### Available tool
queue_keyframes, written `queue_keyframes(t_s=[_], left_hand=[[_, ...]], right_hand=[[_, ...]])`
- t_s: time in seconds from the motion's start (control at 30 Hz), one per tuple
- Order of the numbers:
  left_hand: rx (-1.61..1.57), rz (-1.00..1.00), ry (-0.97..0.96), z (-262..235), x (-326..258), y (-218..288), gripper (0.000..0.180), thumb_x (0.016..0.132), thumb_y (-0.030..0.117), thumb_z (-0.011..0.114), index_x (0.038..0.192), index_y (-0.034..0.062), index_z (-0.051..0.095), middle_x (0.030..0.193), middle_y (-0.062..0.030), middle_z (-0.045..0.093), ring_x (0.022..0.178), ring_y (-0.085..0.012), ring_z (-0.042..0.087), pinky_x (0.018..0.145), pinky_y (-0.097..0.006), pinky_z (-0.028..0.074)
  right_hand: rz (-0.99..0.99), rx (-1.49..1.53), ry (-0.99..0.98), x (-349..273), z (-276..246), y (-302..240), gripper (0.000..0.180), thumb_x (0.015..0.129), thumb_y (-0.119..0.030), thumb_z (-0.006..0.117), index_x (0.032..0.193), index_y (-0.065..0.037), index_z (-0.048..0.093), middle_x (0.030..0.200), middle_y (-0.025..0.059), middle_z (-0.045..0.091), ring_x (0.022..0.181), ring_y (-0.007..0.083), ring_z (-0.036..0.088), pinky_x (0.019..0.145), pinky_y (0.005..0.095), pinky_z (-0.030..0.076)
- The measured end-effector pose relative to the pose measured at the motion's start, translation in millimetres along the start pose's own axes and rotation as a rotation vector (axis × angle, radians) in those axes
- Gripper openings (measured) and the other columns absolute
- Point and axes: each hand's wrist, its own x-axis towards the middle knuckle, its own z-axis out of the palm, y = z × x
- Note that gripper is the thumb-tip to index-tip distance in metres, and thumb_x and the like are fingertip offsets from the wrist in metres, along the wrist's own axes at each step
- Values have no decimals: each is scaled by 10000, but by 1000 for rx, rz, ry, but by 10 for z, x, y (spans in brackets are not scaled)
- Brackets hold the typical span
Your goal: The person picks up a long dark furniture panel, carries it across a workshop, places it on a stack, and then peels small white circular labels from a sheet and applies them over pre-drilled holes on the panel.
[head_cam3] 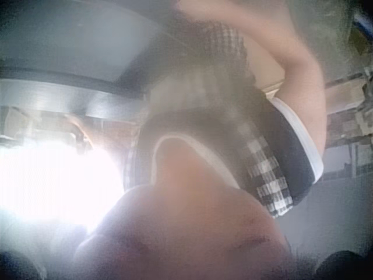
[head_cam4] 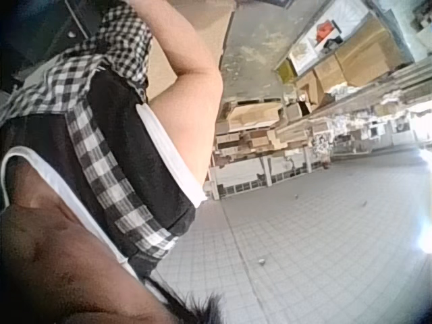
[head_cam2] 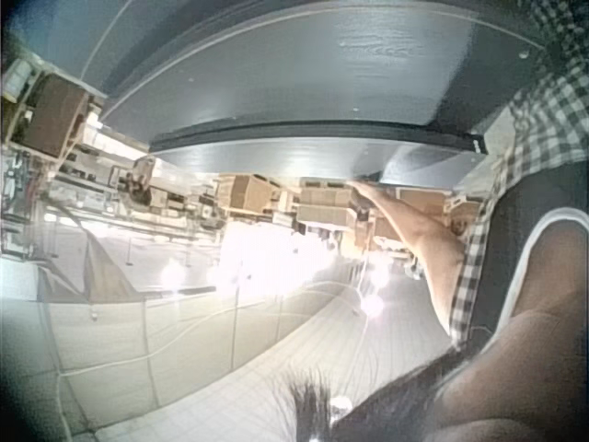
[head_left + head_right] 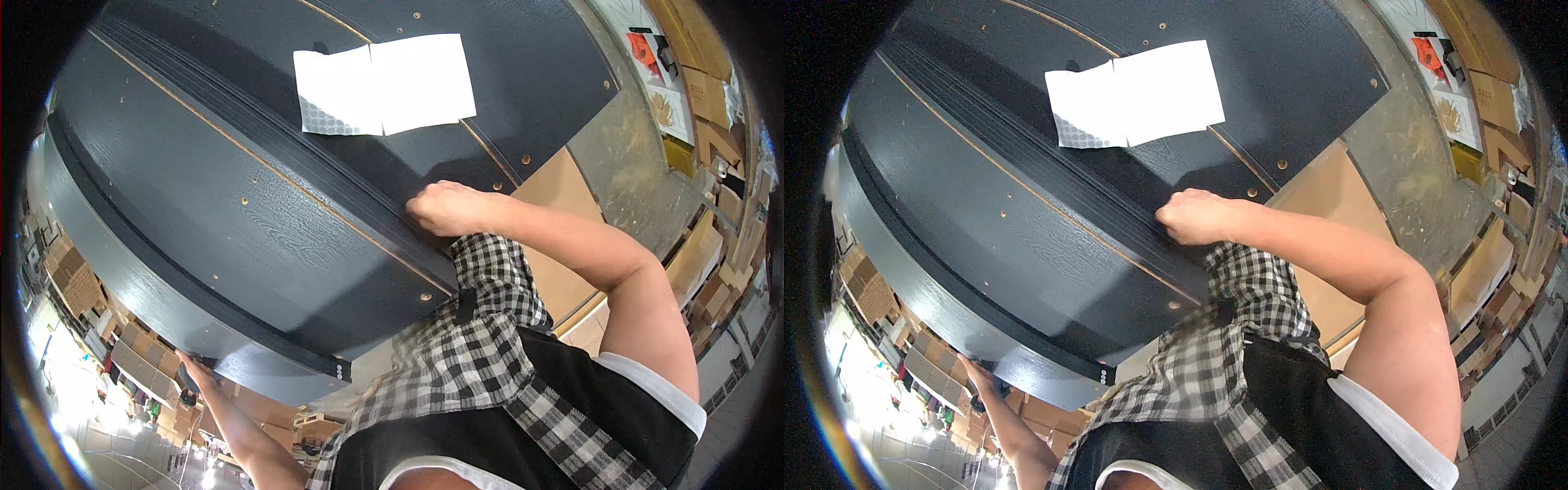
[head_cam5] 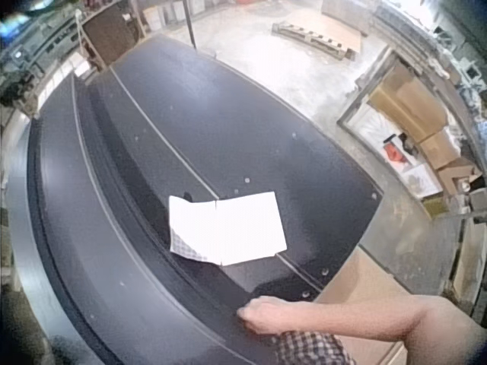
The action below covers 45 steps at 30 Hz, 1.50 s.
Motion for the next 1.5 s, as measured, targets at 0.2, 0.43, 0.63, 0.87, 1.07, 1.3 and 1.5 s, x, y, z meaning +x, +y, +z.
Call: queue_keyframes(t_s=[0.2,0.43,0.63,0.87,1.07,1.3,1.5], left_hand=[[-110,-122,-89,163,-534,-255,814,826,652,407,1360,50,279,1369,-118,360,1240,-263,369,1027,-415,322],[-201,-151,-129,-142,-416,-470,792,836,599,460,1367,43,270,1403,-75,313,1265,-238,318,1061,-364,260],[-254,-243,-131,114,-721,-356,837,801,643,468,1389,90,246,1416,-77,295,1277,-266,308,1056,-414,268],[-173,-251,-110,169,-787,-336,936,746,725,447,1390,77,244,1420,-102,290,1281,-297,306,1045,-455,274],[-148,-295,-10,223,-834,-295,900,760,713,442,1383,87,267,1412,-91,308,1272,-291,320,1049,-451,268],[-185,-293,-51,272,-896,-291,884,776,713,409,1383,86,270,1418,-79,299,1282,-278,305,1055,-431,259],[-199,-275,-14,314,-895,-243,838,799,670,434,1375,81,279,1393,-93,339,1252,-286,356,1033,-446,308]], right_hand=[[61,218,202,-472,342,-18,370,758,1,489,1123,17,546,1082,164,519,943,306,558,819,371,459],[321,1216,578,-870,832,-252,324,916,-139,451,1194,19,504,1234,109,483,1137,203,473,950,317,389],[312,1315,598,-984,1138,-697,784,846,-319,605,1382,50,168,1435,196,219,1345,287,186,1086,369,182],[300,466,516,-857,961,-662,818,814,-470,569,1321,104,282,1385,260,288,1305,333,274,1073,357,224],[347,515,485,-861,881,-666,837,787,-495,596,1310,95,315,1371,250,321,1267,344,338,1041,361,291],[359,556,475,-868,785,-689,850,757,-530,594,1268,110,368,1332,260,373,1243,367,361,1050,385,270],[418,515,414,-872,700,-736,848,759,-464,656,1329,62,312,1338,235,382,1197,296,442,929,321,415]])
